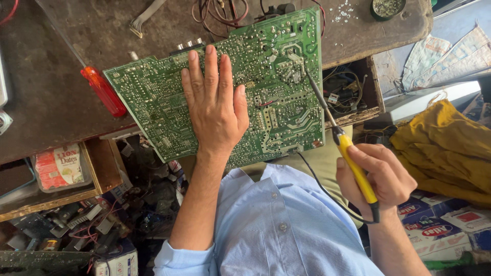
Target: The person uses a soldering iron to apply heat to multiple points on a green circuit board. They hold the board steady with one hand while moving the soldering iron across various solder joints and components.
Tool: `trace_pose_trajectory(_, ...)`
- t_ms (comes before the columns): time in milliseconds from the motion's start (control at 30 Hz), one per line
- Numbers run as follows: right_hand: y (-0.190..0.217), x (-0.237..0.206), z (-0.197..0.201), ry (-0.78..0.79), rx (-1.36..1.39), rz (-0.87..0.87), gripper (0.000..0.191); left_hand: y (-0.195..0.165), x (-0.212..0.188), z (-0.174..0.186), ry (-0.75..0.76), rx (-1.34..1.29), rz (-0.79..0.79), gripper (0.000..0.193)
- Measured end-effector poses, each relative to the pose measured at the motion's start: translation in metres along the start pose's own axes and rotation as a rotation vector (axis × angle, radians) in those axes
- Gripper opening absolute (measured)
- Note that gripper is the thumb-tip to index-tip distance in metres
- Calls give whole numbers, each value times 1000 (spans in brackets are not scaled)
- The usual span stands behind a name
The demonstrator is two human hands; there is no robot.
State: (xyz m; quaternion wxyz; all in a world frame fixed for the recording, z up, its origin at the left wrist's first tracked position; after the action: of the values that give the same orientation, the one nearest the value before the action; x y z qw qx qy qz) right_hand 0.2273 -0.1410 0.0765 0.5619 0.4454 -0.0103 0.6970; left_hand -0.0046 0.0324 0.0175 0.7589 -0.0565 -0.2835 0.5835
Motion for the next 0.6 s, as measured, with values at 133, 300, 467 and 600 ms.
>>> trace_pose_trajectory(133,-28,-24,7,-114,155,-149,13,0,-1,-1,5,2,6,55)
trace_pose_trajectory(300,-60,-50,5,-319,530,-389,14,1,0,-2,-6,13,-2,55)
trace_pose_trajectory(467,-71,-55,-3,-347,656,-399,12,1,-1,-2,-4,14,0,55)
trace_pose_trajectory(600,-77,-57,-8,-376,739,-430,11,1,0,-2,-4,4,0,55)
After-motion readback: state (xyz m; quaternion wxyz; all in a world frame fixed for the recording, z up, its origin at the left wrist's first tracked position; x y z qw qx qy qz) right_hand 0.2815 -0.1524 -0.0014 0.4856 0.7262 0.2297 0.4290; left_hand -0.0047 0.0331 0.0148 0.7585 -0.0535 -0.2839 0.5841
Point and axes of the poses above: each hand's wrist, its own x-axis towards the middle knuckle, its own z-axis out of the back of the hand, y = z × x, the point moved 6 cm from there along x, towards the middle knuckle, and after that the axes turned 11 degrees about z, right-handed, at the moved point
